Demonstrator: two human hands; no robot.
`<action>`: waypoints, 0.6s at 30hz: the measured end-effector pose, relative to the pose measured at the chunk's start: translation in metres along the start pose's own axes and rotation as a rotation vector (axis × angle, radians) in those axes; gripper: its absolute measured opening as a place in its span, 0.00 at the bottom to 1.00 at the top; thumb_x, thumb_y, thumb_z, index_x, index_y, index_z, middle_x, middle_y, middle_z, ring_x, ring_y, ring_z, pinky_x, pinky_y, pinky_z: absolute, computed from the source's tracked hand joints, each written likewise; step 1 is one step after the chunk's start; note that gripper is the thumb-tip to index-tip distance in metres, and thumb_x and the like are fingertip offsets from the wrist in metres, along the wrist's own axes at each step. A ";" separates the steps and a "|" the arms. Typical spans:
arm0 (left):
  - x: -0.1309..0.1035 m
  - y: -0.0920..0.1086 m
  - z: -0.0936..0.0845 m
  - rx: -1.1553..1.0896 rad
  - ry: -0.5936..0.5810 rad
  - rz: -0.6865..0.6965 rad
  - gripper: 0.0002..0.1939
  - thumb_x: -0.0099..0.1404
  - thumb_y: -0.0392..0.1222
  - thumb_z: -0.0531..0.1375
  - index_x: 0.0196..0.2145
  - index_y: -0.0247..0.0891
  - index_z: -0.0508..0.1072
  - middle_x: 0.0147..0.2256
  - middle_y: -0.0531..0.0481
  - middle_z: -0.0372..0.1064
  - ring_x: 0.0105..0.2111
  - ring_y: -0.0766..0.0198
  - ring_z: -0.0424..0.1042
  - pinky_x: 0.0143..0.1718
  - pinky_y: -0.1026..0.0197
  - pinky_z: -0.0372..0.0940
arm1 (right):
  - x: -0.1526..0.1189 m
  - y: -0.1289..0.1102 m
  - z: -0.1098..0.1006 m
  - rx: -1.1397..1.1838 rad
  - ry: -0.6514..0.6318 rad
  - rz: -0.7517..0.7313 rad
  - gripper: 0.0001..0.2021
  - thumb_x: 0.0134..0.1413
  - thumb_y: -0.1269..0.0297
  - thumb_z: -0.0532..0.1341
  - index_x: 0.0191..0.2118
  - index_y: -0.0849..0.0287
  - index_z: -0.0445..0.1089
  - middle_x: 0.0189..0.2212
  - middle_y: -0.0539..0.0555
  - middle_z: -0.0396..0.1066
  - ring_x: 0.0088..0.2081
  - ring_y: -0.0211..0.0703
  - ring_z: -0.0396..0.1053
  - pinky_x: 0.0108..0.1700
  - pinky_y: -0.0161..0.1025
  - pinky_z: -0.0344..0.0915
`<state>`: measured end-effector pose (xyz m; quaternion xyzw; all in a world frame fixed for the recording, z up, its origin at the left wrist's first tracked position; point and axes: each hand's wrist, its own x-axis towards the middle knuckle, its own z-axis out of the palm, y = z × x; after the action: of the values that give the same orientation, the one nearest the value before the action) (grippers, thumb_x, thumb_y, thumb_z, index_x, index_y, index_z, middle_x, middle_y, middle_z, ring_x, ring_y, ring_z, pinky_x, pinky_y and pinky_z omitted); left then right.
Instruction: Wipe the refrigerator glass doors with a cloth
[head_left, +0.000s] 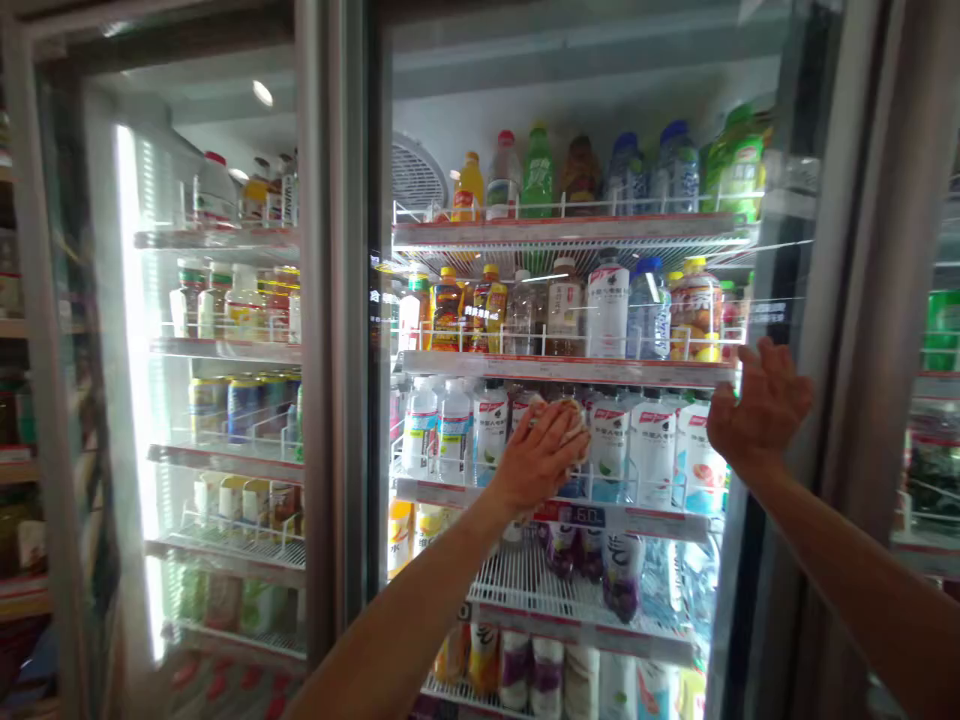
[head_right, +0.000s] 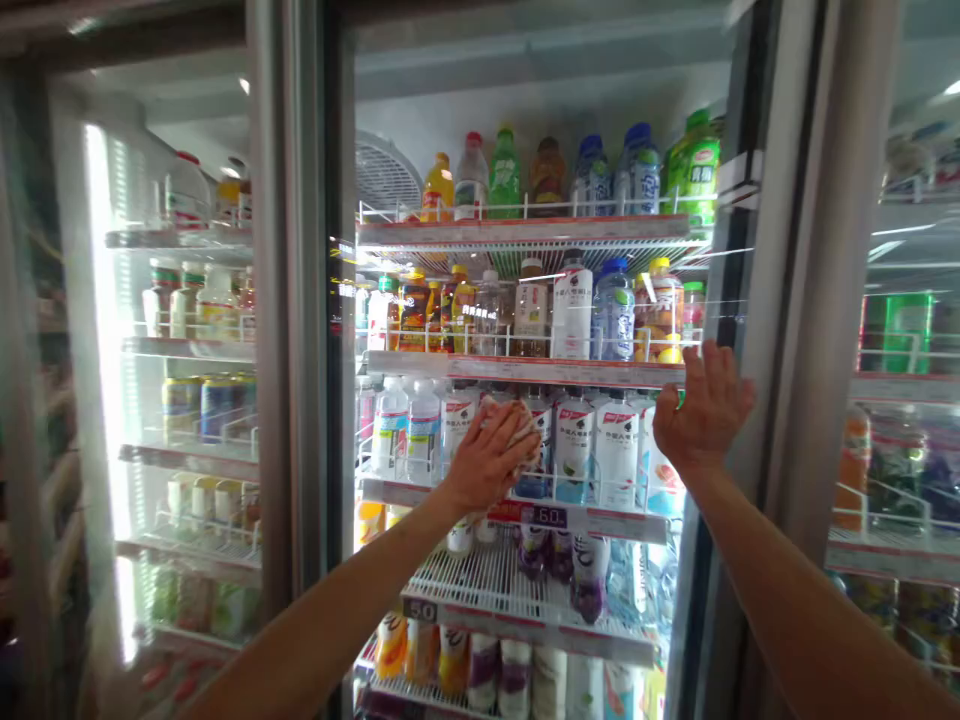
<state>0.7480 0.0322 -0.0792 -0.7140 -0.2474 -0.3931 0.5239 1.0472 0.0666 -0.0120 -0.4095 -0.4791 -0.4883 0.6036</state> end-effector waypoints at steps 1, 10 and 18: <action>-0.012 -0.009 -0.004 0.001 0.025 -0.049 0.25 0.60 0.44 0.56 0.55 0.43 0.62 0.61 0.45 0.54 0.64 0.54 0.45 0.62 0.45 0.46 | 0.000 0.001 0.001 -0.003 0.020 -0.009 0.28 0.54 0.55 0.45 0.57 0.62 0.60 0.58 0.63 0.60 0.61 0.53 0.54 0.58 0.56 0.48; -0.063 -0.058 -0.023 0.140 0.271 -0.583 0.25 0.64 0.40 0.52 0.59 0.40 0.58 0.65 0.39 0.41 0.65 0.52 0.41 0.62 0.43 0.45 | -0.001 0.005 0.006 -0.015 0.082 -0.053 0.28 0.53 0.57 0.47 0.58 0.62 0.59 0.57 0.63 0.61 0.60 0.55 0.56 0.57 0.57 0.51; -0.084 -0.038 -0.019 0.050 0.120 -0.353 0.25 0.62 0.40 0.54 0.57 0.44 0.60 0.63 0.42 0.49 0.64 0.53 0.45 0.61 0.43 0.47 | -0.002 0.010 0.008 -0.011 0.096 -0.084 0.28 0.52 0.57 0.48 0.57 0.62 0.60 0.57 0.63 0.62 0.60 0.55 0.57 0.56 0.57 0.52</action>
<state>0.6654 0.0314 -0.1249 -0.6216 -0.3468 -0.5145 0.4782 1.0553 0.0766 -0.0122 -0.3683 -0.4637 -0.5349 0.6027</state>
